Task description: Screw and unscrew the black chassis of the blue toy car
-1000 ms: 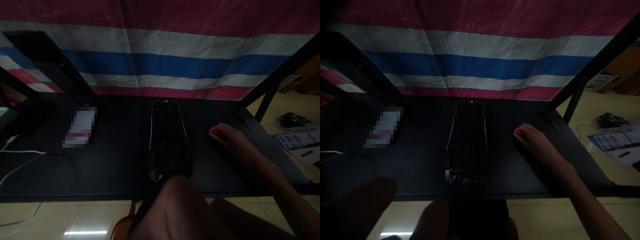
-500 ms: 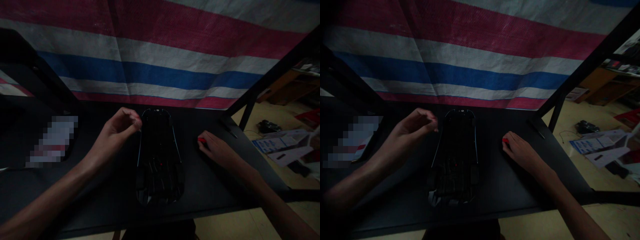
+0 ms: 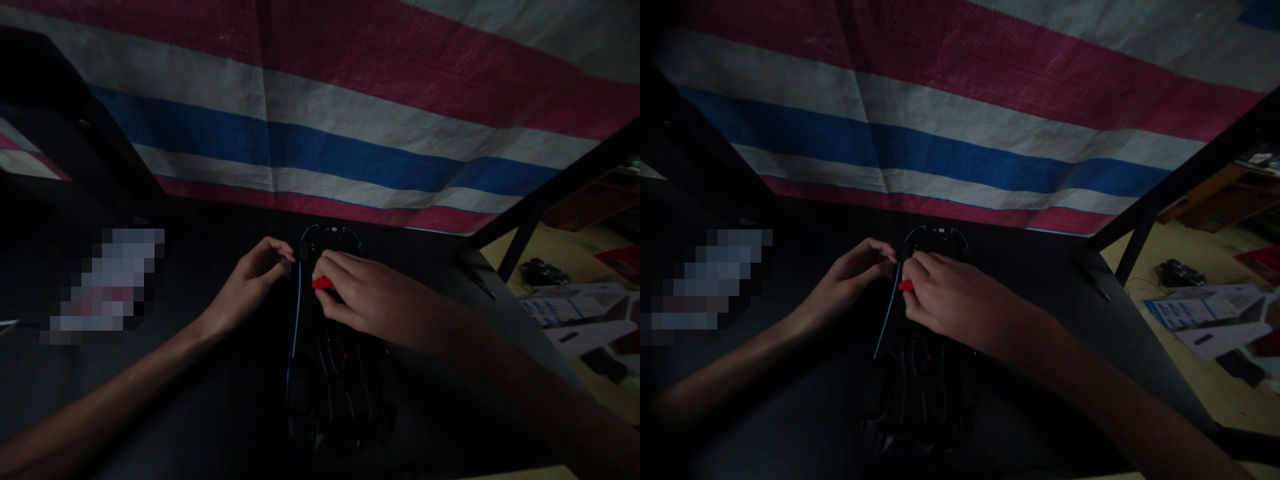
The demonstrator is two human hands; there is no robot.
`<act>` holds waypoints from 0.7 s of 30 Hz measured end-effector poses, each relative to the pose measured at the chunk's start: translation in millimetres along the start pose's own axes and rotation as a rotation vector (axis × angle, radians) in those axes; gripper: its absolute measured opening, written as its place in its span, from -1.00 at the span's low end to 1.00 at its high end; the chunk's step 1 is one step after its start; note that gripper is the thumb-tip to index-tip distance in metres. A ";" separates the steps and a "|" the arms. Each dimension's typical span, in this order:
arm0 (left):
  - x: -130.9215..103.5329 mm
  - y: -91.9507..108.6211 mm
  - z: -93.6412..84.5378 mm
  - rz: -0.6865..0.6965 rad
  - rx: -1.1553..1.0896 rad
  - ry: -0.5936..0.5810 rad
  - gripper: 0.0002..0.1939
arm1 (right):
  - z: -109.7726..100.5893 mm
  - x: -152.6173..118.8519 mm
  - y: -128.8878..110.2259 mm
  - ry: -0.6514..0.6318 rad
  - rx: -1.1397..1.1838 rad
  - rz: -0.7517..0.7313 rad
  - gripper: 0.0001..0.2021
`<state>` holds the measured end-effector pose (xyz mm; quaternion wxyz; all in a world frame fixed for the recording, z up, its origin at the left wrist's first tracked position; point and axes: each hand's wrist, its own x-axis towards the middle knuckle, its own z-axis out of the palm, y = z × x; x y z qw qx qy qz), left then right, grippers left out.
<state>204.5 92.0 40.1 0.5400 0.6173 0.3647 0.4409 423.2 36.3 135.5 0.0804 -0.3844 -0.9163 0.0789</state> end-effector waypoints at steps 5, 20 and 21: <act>-0.4 -1.5 -5.2 -0.010 0.001 -0.075 -0.85 | 0.9 19.4 -8.6 -0.092 -0.258 -0.151 -0.82; -15.6 28.3 -8.7 -0.275 -0.065 -0.291 -0.50 | -16.2 21.1 -5.4 -0.184 -0.027 -0.091 -0.93; -16.3 28.8 -7.7 -0.281 -0.077 -0.300 -0.48 | -18.5 18.1 -2.1 -0.144 0.037 -0.064 -0.93</act>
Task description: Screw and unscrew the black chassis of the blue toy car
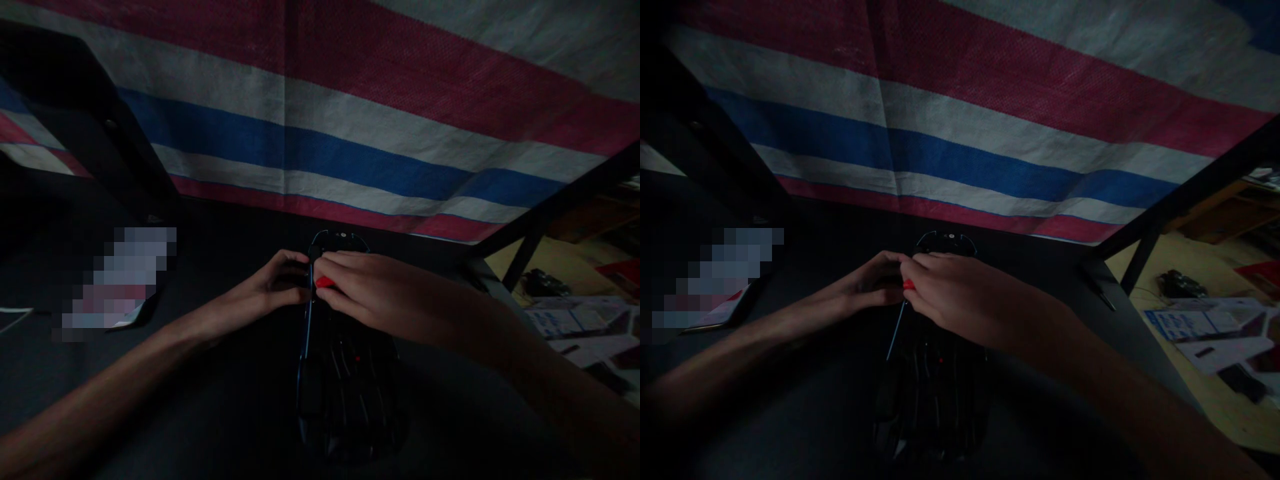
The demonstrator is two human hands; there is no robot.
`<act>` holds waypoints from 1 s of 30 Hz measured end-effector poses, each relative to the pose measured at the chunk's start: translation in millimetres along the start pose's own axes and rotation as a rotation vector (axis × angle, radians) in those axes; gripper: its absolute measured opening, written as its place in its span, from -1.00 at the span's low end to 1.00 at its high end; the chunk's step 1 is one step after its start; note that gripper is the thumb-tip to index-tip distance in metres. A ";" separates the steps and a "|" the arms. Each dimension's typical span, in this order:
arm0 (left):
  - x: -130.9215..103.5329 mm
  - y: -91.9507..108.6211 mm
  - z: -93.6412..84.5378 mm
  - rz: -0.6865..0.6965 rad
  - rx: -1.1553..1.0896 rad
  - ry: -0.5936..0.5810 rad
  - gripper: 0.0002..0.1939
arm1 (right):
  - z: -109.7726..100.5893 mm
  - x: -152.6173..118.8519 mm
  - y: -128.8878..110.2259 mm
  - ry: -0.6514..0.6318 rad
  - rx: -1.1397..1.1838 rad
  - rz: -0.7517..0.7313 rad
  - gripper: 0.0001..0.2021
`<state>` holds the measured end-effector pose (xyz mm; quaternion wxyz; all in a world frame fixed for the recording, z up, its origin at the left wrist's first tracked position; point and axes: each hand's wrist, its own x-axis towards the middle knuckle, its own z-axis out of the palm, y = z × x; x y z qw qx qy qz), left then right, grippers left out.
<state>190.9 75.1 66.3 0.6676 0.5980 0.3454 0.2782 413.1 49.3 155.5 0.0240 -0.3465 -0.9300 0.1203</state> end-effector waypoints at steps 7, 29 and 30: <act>-1.3 -0.3 6.5 -0.032 0.000 0.028 -0.44 | -9.2 -14.8 10.6 0.320 0.317 0.068 -0.82; -1.9 0.5 2.1 -0.049 0.121 -0.053 -0.49 | -7.2 -23.3 21.7 0.331 0.469 0.123 -0.78; -2.8 -0.5 0.6 -0.084 0.078 -0.069 -0.45 | -8.4 -24.2 22.3 0.324 0.468 0.114 -0.79</act>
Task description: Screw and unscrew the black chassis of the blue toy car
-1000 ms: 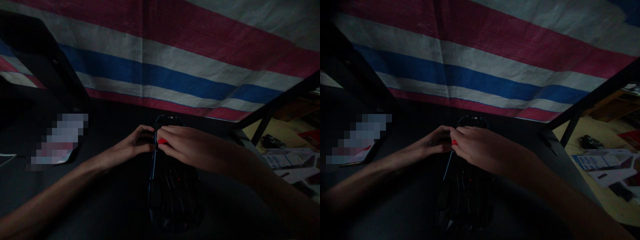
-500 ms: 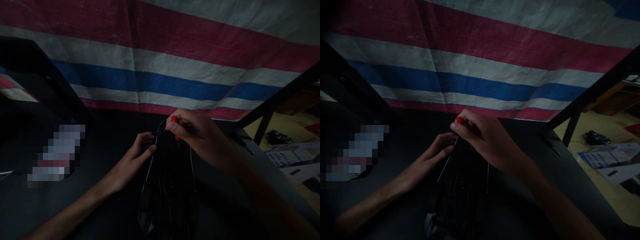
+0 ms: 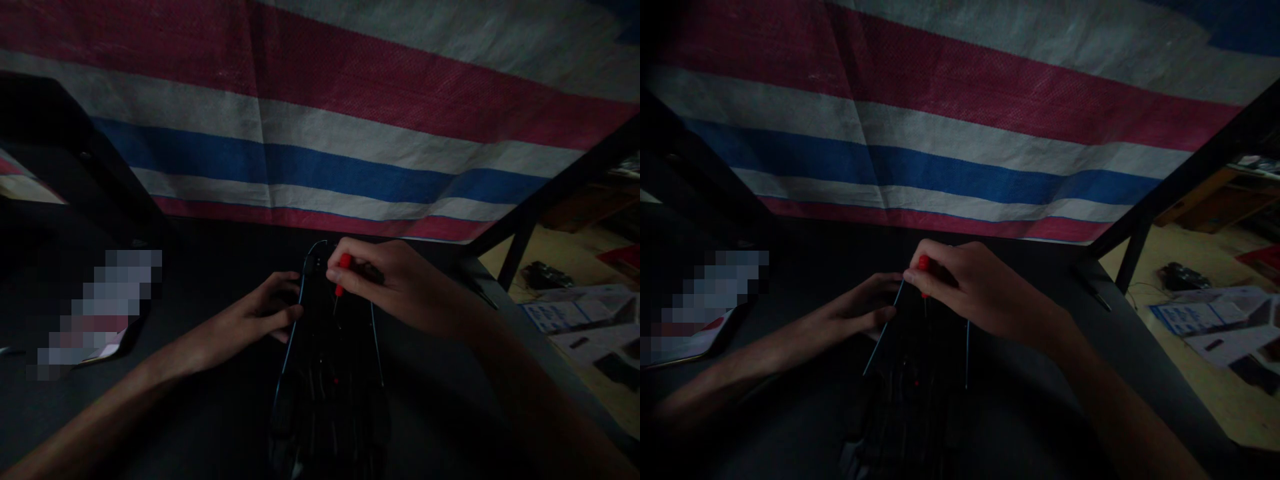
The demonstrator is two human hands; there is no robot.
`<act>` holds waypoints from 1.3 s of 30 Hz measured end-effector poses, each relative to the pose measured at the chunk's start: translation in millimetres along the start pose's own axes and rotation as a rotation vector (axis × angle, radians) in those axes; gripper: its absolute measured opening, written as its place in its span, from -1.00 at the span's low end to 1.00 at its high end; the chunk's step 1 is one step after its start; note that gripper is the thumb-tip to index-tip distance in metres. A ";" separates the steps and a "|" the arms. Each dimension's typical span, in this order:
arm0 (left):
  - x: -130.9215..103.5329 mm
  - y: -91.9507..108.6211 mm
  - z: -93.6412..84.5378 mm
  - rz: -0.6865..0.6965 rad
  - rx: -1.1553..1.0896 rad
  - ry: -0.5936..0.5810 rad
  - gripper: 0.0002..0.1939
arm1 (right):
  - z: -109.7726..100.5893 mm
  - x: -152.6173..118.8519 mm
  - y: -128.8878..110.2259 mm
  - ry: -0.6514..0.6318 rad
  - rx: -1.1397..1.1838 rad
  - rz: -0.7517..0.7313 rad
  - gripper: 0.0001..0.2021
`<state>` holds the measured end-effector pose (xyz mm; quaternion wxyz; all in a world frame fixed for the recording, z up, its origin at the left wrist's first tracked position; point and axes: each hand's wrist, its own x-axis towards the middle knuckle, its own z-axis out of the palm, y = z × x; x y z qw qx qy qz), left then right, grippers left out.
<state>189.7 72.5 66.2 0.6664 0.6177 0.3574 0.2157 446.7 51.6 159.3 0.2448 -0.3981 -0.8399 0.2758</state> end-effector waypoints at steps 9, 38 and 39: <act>-0.3 -10.4 9.2 -0.069 -0.196 -0.019 -0.12 | -7.8 1.4 -5.3 -0.128 0.009 -0.036 -0.86; -3.2 -0.7 17.7 -0.084 -0.211 0.045 0.04 | 14.7 -0.7 -18.8 -0.127 -0.018 -0.094 -0.90; -3.6 -0.2 18.1 -0.087 -0.211 0.047 0.04 | 15.0 -0.8 -18.6 -0.126 -0.026 -0.100 -0.89</act>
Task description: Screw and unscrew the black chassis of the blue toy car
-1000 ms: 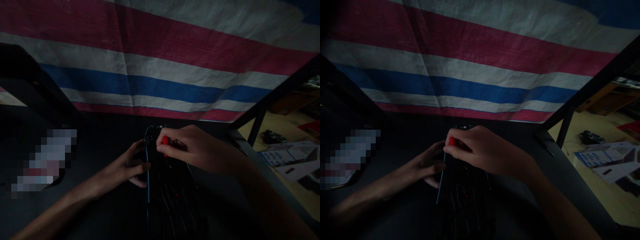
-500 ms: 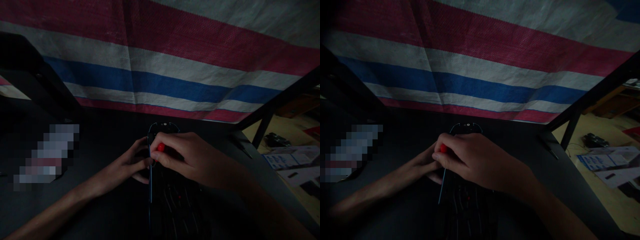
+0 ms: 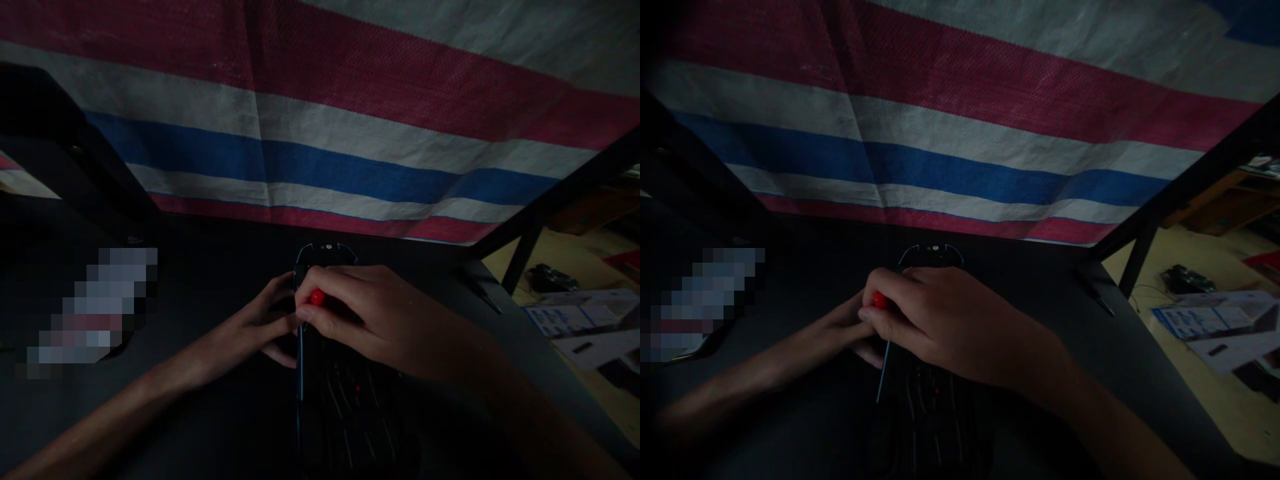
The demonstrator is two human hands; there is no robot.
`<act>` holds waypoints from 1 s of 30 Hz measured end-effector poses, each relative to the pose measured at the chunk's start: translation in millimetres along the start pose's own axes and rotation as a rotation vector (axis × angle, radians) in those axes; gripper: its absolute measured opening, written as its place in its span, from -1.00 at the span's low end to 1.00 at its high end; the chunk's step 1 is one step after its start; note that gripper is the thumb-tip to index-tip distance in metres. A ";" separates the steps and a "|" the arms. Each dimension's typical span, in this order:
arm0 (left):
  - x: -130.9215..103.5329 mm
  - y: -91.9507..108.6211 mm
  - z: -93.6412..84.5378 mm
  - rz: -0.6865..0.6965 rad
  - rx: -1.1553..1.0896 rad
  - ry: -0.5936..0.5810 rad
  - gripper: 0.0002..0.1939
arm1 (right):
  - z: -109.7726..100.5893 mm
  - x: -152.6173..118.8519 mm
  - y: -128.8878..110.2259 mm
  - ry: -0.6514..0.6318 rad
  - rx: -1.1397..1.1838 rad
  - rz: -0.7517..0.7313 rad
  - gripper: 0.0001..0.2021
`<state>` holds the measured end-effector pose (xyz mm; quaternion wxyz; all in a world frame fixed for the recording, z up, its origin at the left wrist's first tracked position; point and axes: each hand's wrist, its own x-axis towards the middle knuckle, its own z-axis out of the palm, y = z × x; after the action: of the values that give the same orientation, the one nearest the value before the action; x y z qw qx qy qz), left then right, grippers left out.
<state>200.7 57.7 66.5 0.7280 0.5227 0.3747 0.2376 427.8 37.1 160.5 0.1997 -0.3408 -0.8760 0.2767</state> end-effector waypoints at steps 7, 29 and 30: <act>1.4 1.1 1.2 0.014 0.004 -0.015 0.07 | -0.1 0.0 0.0 0.001 -0.009 -0.010 -0.90; 1.3 2.1 0.7 -0.013 0.053 0.019 0.04 | 11.1 2.0 2.9 0.148 -0.527 -0.152 -0.80; 1.2 2.2 0.8 -0.014 0.054 0.025 0.03 | 10.6 2.0 3.5 0.145 -0.538 -0.166 -0.80</act>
<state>202.1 58.9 68.3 0.7104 0.5365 0.3939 0.2287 422.4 36.9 150.5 0.1863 -0.3274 -0.9263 -0.0081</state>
